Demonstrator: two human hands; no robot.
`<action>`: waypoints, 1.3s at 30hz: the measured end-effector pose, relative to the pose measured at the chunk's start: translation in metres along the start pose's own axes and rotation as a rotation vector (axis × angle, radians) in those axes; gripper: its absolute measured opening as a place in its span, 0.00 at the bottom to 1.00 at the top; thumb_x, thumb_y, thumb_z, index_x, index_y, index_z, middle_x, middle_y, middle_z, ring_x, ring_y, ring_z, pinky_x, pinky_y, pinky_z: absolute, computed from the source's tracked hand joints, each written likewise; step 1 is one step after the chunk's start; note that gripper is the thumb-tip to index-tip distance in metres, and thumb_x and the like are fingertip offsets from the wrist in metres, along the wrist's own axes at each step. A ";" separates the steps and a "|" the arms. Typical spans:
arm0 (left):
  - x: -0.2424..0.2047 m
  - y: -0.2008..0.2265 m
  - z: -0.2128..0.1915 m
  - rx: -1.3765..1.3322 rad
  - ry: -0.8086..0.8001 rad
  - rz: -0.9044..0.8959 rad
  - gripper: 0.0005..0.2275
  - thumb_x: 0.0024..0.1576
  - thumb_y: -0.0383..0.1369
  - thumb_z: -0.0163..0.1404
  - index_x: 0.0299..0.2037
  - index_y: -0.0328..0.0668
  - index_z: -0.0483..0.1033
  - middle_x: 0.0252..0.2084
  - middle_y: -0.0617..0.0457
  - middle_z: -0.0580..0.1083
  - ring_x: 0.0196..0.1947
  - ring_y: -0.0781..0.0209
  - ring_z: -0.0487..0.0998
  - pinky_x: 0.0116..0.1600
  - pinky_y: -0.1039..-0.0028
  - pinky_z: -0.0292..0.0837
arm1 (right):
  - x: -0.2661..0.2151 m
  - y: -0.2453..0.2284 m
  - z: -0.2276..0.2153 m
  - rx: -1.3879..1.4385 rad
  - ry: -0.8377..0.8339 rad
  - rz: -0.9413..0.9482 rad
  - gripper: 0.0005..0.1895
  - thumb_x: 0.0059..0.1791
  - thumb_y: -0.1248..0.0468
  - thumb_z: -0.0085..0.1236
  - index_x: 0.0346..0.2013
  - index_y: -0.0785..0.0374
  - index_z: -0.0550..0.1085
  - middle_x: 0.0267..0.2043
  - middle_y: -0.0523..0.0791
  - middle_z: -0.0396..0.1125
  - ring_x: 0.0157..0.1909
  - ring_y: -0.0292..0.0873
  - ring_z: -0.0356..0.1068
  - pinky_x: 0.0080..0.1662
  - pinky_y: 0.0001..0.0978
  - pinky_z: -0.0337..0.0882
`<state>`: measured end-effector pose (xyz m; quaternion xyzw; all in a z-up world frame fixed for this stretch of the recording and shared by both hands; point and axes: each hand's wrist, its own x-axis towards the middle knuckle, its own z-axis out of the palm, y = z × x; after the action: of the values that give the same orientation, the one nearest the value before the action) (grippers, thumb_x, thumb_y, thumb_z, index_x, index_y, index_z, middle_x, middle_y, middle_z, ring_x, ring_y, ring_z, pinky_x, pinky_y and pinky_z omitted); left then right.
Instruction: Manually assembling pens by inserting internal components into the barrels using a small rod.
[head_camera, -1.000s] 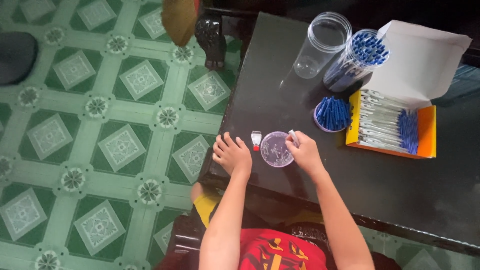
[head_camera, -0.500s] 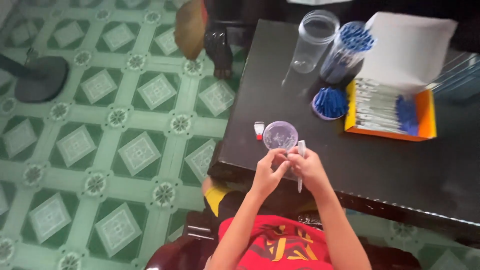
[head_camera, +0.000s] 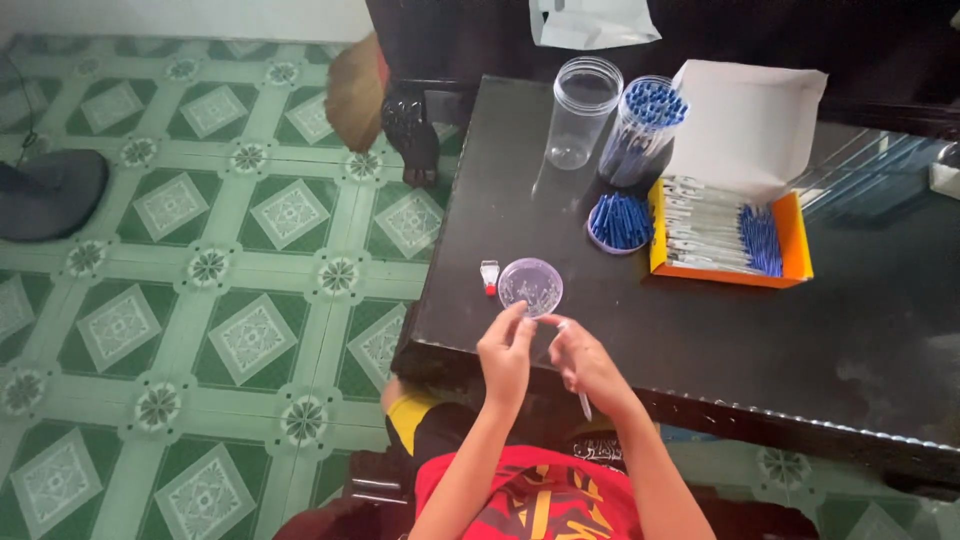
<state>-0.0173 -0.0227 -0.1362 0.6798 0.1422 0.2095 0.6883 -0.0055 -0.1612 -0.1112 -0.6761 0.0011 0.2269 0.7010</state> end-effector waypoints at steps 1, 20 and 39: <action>-0.002 0.002 0.002 0.004 -0.003 -0.003 0.11 0.57 0.26 0.54 0.48 0.41 0.84 0.35 0.46 0.83 0.34 0.65 0.80 0.44 0.69 0.79 | 0.002 0.008 -0.002 0.004 0.002 0.003 0.25 0.59 0.52 0.35 0.65 0.61 0.68 0.27 0.48 0.63 0.14 0.34 0.56 0.15 0.24 0.62; -0.009 0.009 0.028 0.188 -0.193 0.510 0.08 0.55 0.22 0.59 0.42 0.43 0.86 0.35 0.56 0.83 0.35 0.59 0.82 0.44 0.72 0.79 | -0.007 0.023 -0.019 0.031 -0.040 -0.196 0.21 0.60 0.55 0.36 0.36 0.62 0.75 0.13 0.43 0.56 0.15 0.37 0.55 0.22 0.26 0.61; -0.013 -0.017 0.062 -0.043 -0.434 -0.276 0.05 0.60 0.24 0.50 0.37 0.34 0.81 0.26 0.50 0.78 0.18 0.69 0.68 0.24 0.77 0.64 | 0.005 -0.015 -0.128 -1.118 0.039 -0.357 0.10 0.46 0.54 0.55 0.26 0.43 0.83 0.33 0.36 0.78 0.35 0.48 0.73 0.35 0.48 0.69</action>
<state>0.0021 -0.0830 -0.1517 0.6681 0.0781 -0.0344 0.7392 0.0430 -0.2802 -0.1096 -0.9370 -0.2199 0.0588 0.2652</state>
